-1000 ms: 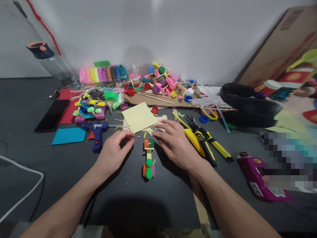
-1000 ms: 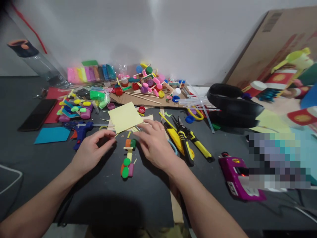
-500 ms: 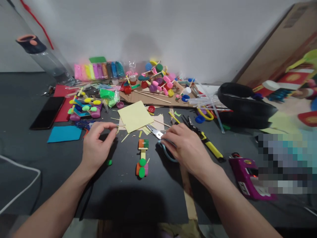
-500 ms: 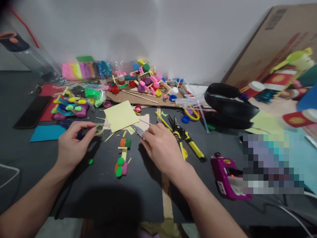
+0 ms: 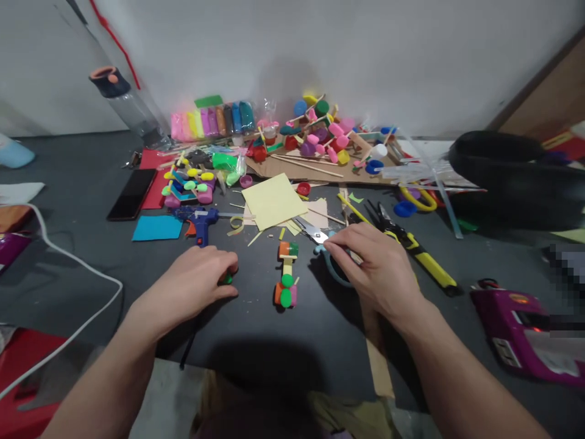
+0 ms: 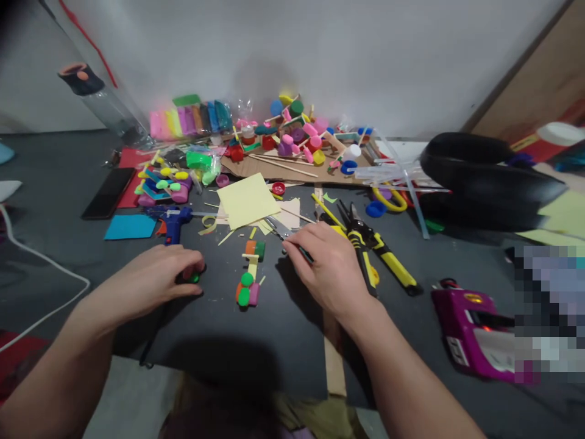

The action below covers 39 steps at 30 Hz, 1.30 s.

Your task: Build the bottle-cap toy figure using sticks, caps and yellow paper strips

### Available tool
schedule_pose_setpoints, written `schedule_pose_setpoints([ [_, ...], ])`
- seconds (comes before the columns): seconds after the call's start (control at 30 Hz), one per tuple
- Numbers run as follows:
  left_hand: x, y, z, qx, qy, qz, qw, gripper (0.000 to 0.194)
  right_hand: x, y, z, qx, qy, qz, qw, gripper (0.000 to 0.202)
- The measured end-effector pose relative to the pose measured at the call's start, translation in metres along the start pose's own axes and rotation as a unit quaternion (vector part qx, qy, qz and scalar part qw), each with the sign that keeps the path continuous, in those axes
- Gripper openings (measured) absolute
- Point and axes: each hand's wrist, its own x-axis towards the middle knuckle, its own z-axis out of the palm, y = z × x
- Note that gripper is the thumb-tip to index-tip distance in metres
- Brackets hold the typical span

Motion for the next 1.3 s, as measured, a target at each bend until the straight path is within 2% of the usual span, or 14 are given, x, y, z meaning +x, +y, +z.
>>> schedule_pose_setpoints([
  [0.13,0.003,0.001,0.012,0.002,0.006,0.003,1.000,0.013,0.002,-0.003,0.000,0.015,0.017,-0.002,1.000,0.019],
  [0.23,0.000,0.002,0.011,-0.007,0.025,-0.002,1.000,0.015,0.001,-0.011,-0.003,0.038,0.039,-0.011,0.998,0.019],
  [0.3,-0.007,0.009,0.007,-0.049,0.035,0.007,0.998,0.014,-0.003,-0.020,-0.004,0.059,0.050,-0.019,0.997,0.015],
  [0.37,-0.015,0.020,0.004,-0.198,0.036,0.039,0.979,0.013,-0.007,-0.034,-0.005,0.088,0.038,-0.037,0.995,0.011],
  [0.47,-0.021,0.043,0.000,-0.346,0.066,0.095,0.931,0.006,-0.014,-0.053,-0.004,0.201,-0.025,-0.079,0.976,0.023],
  [0.53,-0.018,0.056,-0.001,-0.412,0.065,0.114,0.902,0.009,-0.017,-0.060,-0.002,0.235,-0.026,-0.052,0.970,0.021],
  [0.6,-0.010,0.063,-0.001,-0.448,0.068,0.110,0.885,0.011,-0.019,-0.061,-0.001,0.252,-0.012,-0.027,0.967,0.013],
  [0.73,0.008,0.062,0.005,-0.480,0.049,0.111,0.869,0.016,-0.018,-0.057,-0.003,0.264,0.011,0.018,0.964,0.002],
  [0.87,0.018,0.058,0.016,-0.461,0.101,0.129,0.872,0.011,-0.015,-0.058,-0.003,0.271,0.009,0.083,0.959,0.005],
  [0.93,0.020,0.056,0.021,-0.474,0.108,0.120,0.866,0.007,-0.014,-0.059,0.000,0.273,0.000,0.105,0.956,0.007],
  [1.07,0.016,0.051,0.028,-0.513,0.109,0.091,0.847,0.011,-0.015,-0.056,0.004,0.273,-0.021,0.068,0.959,0.009],
  [1.17,0.014,0.049,0.030,-0.516,0.105,0.101,0.844,0.017,-0.015,-0.055,0.006,0.270,-0.024,0.029,0.962,0.009],
  [1.3,0.014,0.050,0.030,-0.533,0.091,0.087,0.837,0.009,-0.016,-0.054,0.007,0.239,-0.022,0.016,0.971,0.014],
])
